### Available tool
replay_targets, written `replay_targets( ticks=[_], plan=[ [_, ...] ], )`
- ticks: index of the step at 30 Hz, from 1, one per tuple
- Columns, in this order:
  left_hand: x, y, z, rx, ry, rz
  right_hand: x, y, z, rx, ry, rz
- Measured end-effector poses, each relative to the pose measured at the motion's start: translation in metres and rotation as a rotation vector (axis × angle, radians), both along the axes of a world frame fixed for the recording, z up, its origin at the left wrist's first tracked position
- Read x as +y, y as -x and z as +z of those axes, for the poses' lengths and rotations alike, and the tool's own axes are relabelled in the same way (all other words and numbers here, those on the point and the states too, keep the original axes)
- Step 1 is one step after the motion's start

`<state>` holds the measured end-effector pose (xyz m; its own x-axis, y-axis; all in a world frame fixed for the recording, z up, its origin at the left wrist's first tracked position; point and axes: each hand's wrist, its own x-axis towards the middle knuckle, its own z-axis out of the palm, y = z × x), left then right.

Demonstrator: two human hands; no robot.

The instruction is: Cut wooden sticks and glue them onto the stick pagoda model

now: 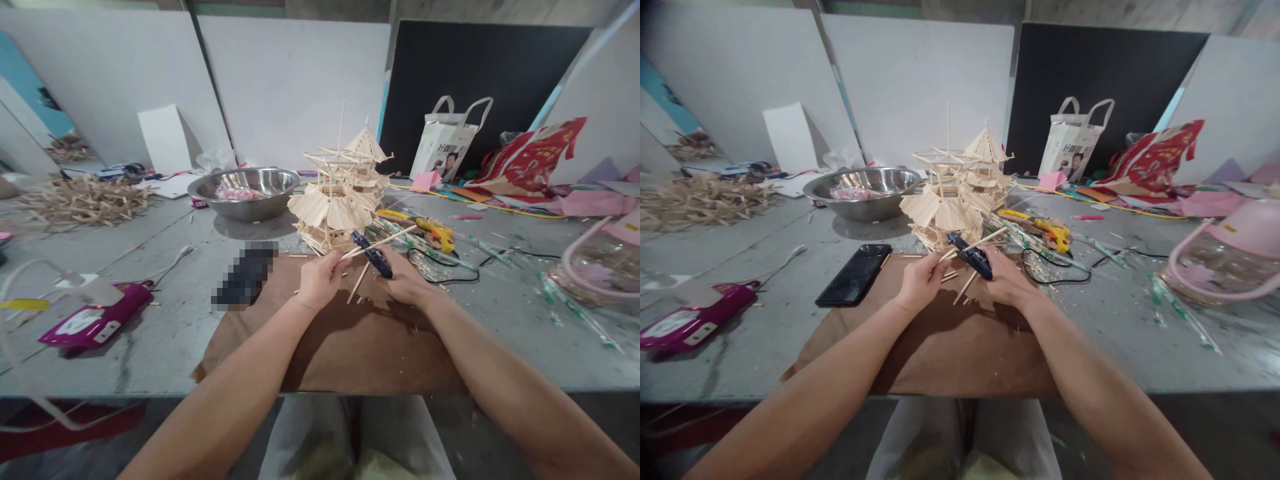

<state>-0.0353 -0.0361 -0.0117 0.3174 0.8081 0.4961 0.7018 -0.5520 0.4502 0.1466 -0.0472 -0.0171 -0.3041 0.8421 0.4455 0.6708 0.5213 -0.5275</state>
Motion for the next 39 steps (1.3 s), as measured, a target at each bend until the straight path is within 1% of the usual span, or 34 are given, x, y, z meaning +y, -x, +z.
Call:
replay_targets(
  ticks=[3,5,8,11,14,16,18,21,23,26,30,32,34,36,39],
  plan=[
    [0.001,0.0,0.0,-0.086,0.058,-0.075,0.0,-0.001,0.0,-0.017,0.002,-0.008],
    [0.002,-0.001,0.0,-0.157,0.132,-0.148,-0.001,-0.002,0.0,-0.036,0.002,-0.031],
    [0.001,-0.003,0.002,-0.284,0.296,-0.28,0.001,-0.005,-0.001,-0.047,-0.024,-0.062],
    [-0.002,-0.005,0.005,-0.404,0.495,-0.385,0.003,-0.009,-0.002,-0.05,-0.065,-0.056],
    [-0.005,-0.006,0.007,-0.48,0.636,-0.451,0.004,-0.011,-0.001,-0.057,-0.102,-0.034],
    [-0.004,-0.007,0.004,-0.49,0.655,-0.451,0.004,-0.011,-0.001,-0.059,-0.113,-0.043],
    [-0.002,-0.008,0.0,-0.466,0.594,-0.393,0.004,-0.009,-0.001,-0.061,-0.092,-0.091],
    [0.003,-0.009,-0.007,-0.388,0.386,-0.257,0.004,-0.005,-0.003,-0.057,-0.032,-0.185],
    [0.005,-0.008,-0.008,-0.322,0.253,-0.17,0.005,-0.003,-0.004,-0.045,-0.011,-0.207],
    [0.003,-0.006,-0.007,-0.222,0.117,-0.085,0.004,-0.002,-0.004,-0.015,0.005,-0.129],
    [0.0,-0.002,-0.003,-0.12,-0.025,-0.057,0.001,-0.002,-0.001,0.05,0.063,0.039],
    [-0.001,-0.001,-0.001,-0.092,-0.077,-0.064,-0.001,-0.002,0.001,0.08,0.099,0.107],
    [-0.002,0.0,0.0,-0.082,-0.105,-0.075,-0.002,-0.002,0.002,0.102,0.125,0.14],
    [-0.002,0.001,0.001,-0.08,-0.09,-0.069,-0.002,-0.002,0.002,0.112,0.139,0.143],
    [-0.003,-0.001,0.002,-0.101,-0.005,-0.077,-0.002,-0.002,0.002,0.119,0.125,0.141]
  ],
)
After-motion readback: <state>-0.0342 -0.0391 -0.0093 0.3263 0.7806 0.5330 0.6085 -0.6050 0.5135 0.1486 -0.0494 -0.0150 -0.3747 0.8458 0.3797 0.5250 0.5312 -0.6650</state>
